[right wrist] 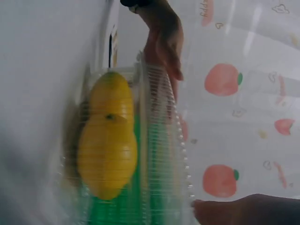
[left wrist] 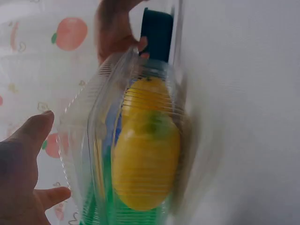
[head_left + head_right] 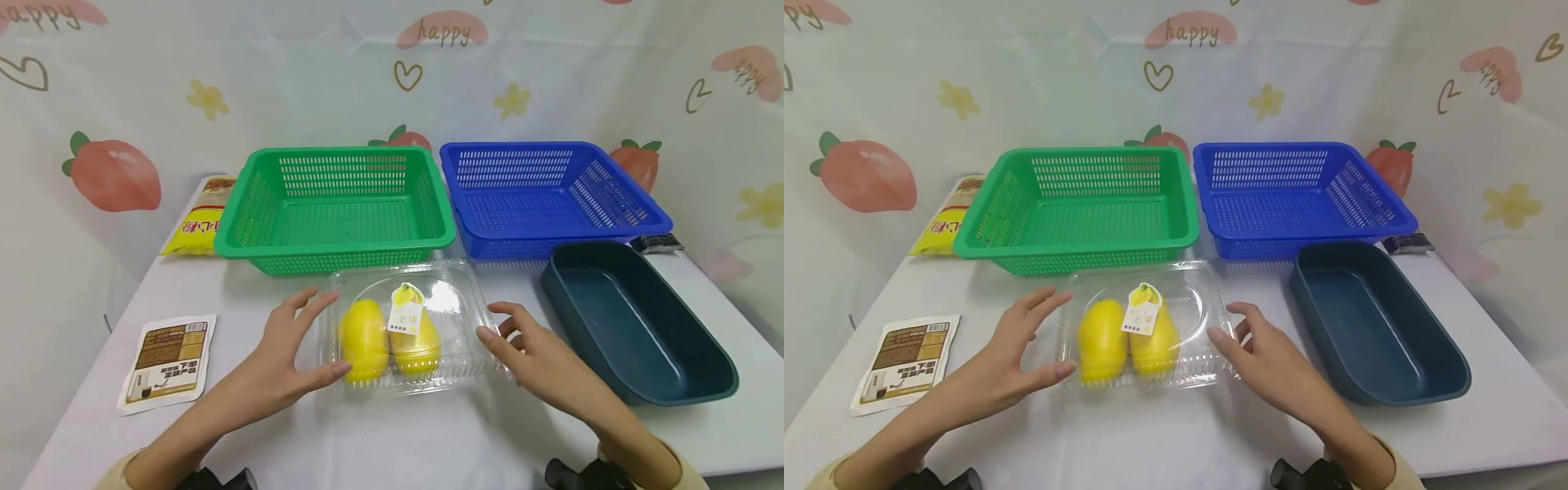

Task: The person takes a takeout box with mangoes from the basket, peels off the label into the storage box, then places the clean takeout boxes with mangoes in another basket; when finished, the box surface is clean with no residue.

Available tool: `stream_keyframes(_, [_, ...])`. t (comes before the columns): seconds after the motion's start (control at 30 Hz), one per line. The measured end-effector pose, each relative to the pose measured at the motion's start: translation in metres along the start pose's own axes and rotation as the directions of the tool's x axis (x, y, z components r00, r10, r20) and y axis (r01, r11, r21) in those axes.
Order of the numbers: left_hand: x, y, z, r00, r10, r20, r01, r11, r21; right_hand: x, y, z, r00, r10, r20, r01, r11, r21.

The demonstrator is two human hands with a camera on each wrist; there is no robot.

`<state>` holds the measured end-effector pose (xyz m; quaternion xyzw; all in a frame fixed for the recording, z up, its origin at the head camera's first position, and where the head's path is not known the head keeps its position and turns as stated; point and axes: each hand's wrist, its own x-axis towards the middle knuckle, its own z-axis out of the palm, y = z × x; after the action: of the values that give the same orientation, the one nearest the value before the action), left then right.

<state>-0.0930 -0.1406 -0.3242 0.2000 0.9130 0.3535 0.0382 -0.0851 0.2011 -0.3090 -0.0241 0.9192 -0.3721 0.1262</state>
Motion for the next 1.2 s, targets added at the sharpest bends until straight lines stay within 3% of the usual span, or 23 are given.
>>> stream_keyframes(0.13, [-0.001,-0.008,0.006,0.999,-0.007,0.048,0.009,0.999,-0.035,0.003,-0.020,-0.020,0.996,-0.073,-0.053,0.058,0.967,-0.247])
stream_keyframes(0.27, [0.002,-0.013,0.007,0.997,0.024,0.074,-0.017,0.995,-0.094,0.008,-0.046,-0.031,0.980,-0.189,-0.056,0.162,0.934,-0.319])
stream_keyframes(0.37, [0.004,-0.015,0.007,0.995,0.046,0.087,-0.034,0.990,-0.134,0.020,-0.065,-0.031,0.955,-0.295,0.009,0.281,0.900,-0.332])
stream_keyframes(0.53, [0.005,-0.018,0.010,0.994,0.053,0.097,-0.036,0.984,-0.174,0.047,-0.085,-0.022,0.913,-0.369,0.175,0.406,0.866,-0.291])
stream_keyframes(0.63, [0.004,-0.020,0.012,0.994,0.052,0.097,-0.032,0.981,-0.193,0.062,-0.091,-0.016,0.901,-0.358,0.244,0.416,0.874,-0.251])
stream_keyframes(0.77, [0.005,-0.023,0.013,0.994,0.056,0.095,-0.034,0.977,-0.211,0.072,-0.093,-0.010,0.908,-0.321,0.269,0.385,0.893,-0.234])
stream_keyframes(1.2, [0.006,-0.024,0.015,0.994,0.051,0.097,-0.025,0.968,-0.249,0.078,-0.092,0.006,0.935,-0.301,0.186,0.344,0.899,-0.273])
